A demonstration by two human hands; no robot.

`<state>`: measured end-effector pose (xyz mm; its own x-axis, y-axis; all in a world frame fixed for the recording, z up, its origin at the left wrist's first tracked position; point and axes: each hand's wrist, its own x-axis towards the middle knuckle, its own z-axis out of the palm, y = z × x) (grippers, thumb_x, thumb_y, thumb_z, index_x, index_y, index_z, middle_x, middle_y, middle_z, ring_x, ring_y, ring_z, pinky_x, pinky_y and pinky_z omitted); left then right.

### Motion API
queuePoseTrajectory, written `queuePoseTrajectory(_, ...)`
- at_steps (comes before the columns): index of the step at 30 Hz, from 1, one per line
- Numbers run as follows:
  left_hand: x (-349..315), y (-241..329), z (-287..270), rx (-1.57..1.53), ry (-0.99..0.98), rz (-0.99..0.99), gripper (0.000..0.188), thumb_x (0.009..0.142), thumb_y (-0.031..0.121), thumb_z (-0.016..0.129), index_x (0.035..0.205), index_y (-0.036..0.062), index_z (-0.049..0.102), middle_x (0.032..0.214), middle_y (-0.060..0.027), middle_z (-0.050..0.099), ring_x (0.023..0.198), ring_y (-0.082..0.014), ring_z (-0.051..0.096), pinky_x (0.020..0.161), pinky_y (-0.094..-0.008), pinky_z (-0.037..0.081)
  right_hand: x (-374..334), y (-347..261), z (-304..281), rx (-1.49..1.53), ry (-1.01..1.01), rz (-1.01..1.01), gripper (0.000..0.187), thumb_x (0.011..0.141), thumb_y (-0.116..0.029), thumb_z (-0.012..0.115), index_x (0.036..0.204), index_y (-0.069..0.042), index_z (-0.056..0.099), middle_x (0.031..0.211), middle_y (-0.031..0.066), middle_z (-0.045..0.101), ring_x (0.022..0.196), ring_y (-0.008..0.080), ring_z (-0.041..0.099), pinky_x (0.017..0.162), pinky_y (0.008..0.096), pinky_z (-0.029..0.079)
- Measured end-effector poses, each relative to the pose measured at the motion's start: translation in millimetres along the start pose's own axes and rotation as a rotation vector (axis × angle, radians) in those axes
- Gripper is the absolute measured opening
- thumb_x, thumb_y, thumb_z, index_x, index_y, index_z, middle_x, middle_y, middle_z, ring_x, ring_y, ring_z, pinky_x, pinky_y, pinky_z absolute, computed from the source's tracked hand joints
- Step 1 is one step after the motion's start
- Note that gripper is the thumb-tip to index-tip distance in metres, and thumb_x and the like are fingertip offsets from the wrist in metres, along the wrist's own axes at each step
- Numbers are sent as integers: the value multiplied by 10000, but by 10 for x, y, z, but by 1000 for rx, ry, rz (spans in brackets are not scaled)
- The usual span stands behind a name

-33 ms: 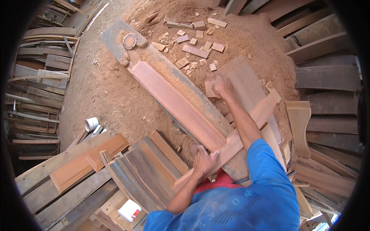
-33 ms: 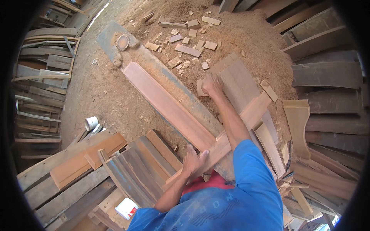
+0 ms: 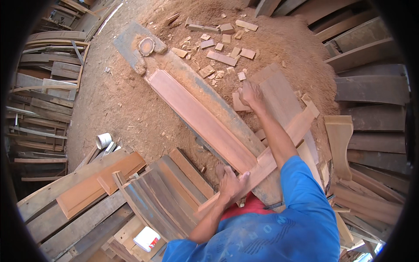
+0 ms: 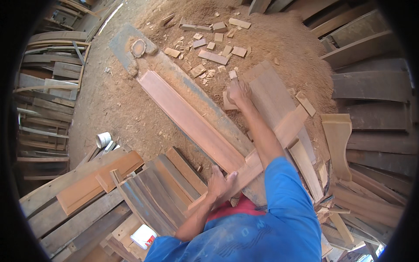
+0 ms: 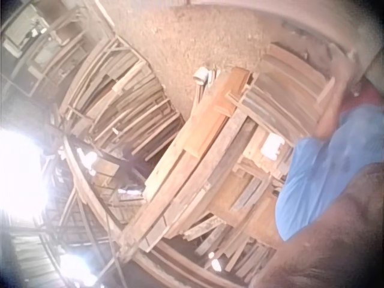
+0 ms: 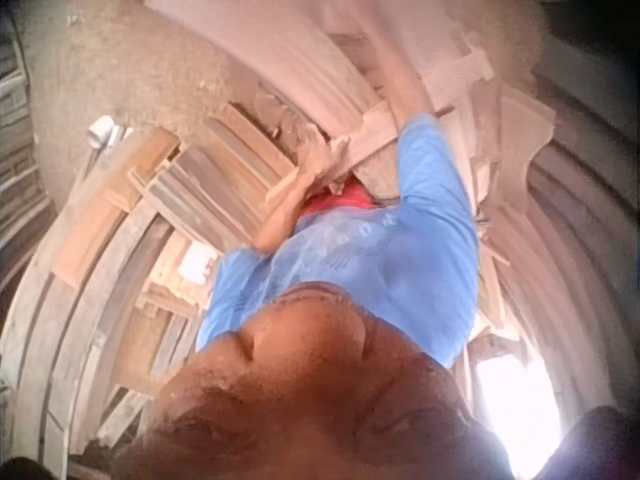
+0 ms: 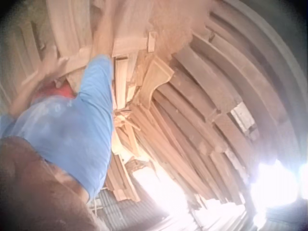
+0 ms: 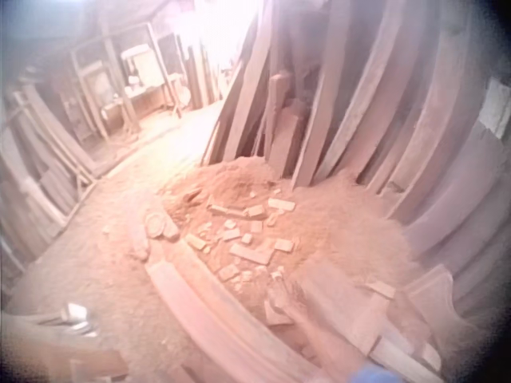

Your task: The person fits two pieces of lumber together to form a T-joint, checking the angle with a square and adjusting the fit using a mallet and a chisel.

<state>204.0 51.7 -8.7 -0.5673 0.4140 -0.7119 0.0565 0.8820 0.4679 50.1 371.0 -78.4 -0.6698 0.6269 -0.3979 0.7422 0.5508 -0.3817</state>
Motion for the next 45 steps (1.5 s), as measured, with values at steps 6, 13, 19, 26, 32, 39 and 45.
queuePoseTrajectory(6,2,31,-67,-47,-100,-78,823,884,516,724,1270,-117,367,1154,-394,621,1107,-537,632,972,-555,495,1069,-219,231,-149,51,-89,741,991,-335,636,1601,-73,309,1497,215,518,1371,402,491,1170,496,398)
queuePoseTrajectory(13,30,-157,109,-4,109,148,779,837,519,765,1192,-79,414,1031,-343,646,940,-534,661,829,-604,524,1804,129,809,-285,180,-198,612,963,-323,628,1435,-7,402,1376,267,542,1263,442,530,1081,492,430)
queuePoseTrajectory(19,61,-77,30,-79,-39,52,739,915,452,701,1211,-133,360,1076,-355,608,1013,-534,627,897,-538,506,1389,241,533,-184,251,-393,372,926,-250,587,1178,15,519,1147,265,604,1059,435,586,918,501,462)
queuePoseTrajectory(26,128,-493,130,-347,13,99,541,1037,473,540,1115,-56,454,1044,-270,613,993,-412,638,910,-475,491,-335,736,-575,156,335,-536,241,906,-184,533,880,36,627,867,226,643,803,385,617,739,471,485)
queuePoseTrajectory(32,118,-448,-41,-229,-106,40,611,1021,559,537,1048,-51,504,1025,-271,633,963,-408,632,902,-471,486,-2863,1460,-789,656,170,-94,334,957,-187,479,1101,61,651,886,153,670,874,210,634,813,364,495)
queuePoseTrajectory(39,93,-302,23,-87,-135,-31,822,929,719,554,1145,-73,517,1120,-351,665,1096,-489,653,967,-510,484,-4541,1547,182,690,212,275,359,979,-119,480,1209,95,654,1104,171,735,1055,238,681,964,351,504)
queuePoseTrajectory(45,47,-177,-33,25,-124,-56,899,910,734,558,1228,-107,533,1213,-384,639,1207,-500,613,1045,-505,461,-4838,1322,557,702,159,305,349,979,-164,485,1187,62,651,1083,299,697,1083,446,663,969,463,496)
